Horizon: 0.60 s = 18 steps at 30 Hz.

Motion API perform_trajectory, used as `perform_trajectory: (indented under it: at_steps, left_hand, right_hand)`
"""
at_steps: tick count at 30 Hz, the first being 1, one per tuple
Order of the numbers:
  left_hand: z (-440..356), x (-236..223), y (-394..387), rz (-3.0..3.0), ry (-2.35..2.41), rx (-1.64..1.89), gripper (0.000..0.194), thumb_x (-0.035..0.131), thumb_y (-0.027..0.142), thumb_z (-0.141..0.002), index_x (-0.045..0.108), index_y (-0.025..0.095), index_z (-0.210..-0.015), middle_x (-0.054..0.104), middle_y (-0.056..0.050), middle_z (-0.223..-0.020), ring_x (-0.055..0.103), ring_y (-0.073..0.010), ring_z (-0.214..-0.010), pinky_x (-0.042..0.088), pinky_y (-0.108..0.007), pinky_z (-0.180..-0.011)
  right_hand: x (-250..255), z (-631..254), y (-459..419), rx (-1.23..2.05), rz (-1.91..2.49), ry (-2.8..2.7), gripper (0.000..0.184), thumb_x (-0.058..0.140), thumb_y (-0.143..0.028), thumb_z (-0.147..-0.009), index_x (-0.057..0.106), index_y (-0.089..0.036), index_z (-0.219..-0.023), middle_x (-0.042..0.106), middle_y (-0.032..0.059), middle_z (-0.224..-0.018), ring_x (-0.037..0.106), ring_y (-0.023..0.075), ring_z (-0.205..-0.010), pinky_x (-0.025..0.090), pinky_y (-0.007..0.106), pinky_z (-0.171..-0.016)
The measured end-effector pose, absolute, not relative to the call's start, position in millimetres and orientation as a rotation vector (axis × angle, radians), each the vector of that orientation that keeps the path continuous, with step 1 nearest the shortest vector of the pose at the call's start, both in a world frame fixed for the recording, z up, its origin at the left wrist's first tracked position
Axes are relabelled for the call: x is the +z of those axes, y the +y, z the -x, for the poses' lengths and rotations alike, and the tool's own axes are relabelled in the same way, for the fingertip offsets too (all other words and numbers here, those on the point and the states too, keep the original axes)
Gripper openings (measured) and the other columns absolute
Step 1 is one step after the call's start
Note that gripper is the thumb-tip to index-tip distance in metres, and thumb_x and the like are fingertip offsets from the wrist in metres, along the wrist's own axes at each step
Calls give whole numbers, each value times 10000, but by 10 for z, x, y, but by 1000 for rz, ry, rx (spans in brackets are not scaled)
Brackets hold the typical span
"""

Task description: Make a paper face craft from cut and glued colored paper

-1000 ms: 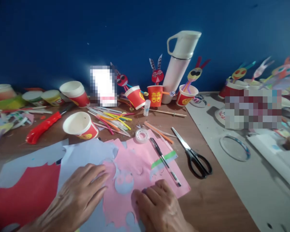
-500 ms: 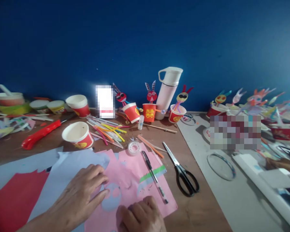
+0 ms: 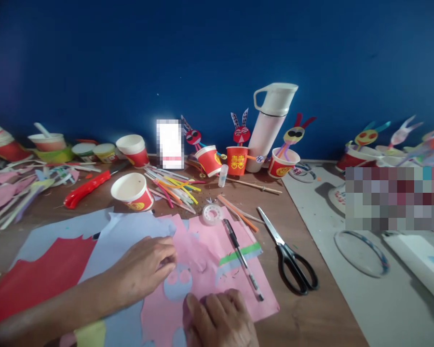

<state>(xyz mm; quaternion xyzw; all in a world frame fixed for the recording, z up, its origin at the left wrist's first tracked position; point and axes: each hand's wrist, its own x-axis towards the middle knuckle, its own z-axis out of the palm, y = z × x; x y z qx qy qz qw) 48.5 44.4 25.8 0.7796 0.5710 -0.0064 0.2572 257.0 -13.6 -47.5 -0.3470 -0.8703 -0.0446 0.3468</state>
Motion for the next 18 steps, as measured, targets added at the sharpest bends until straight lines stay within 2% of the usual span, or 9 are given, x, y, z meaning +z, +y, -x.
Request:
perform_trajectory:
  at_steps: [5, 11, 18]
  left_hand:
    - [-484, 340, 405, -1997, 1563, -41, 130, 430, 170, -743, 503, 204, -642, 599, 13, -788, 537, -163, -702, 321, -305, -642]
    - [-557, 422, 405, -1903, 1543, -60, 71, 490, 194, -699, 556, 211, -718, 624, 26, -823, 549, -140, -697, 352, -266, -630]
    - [-584, 345, 400, -1981, 1632, -33, 63, 485, 218, -756, 536, 216, -794, 600, -11, -864, 559, -204, -775, 326, -321, -674]
  right_hand:
    - [-444, -2560, -170, -17, 929, -2246, 325, 358, -277, -1006, 666, -174, -1026, 618, 3, -644, 545, 175, -559, 328, 336, -663]
    - [-435, -2545, -182, 43, 976, -2229, 390, 296, -314, -1029, 665, -188, -1023, 604, 0, -636, 533, 180, -556, 307, 342, -649]
    - [-469, -2535, -178, 75, 951, -2187, 382, 318, -321, -1022, 672, -179, -1022, 602, 2, -636, 519, 178, -554, 290, 343, -645]
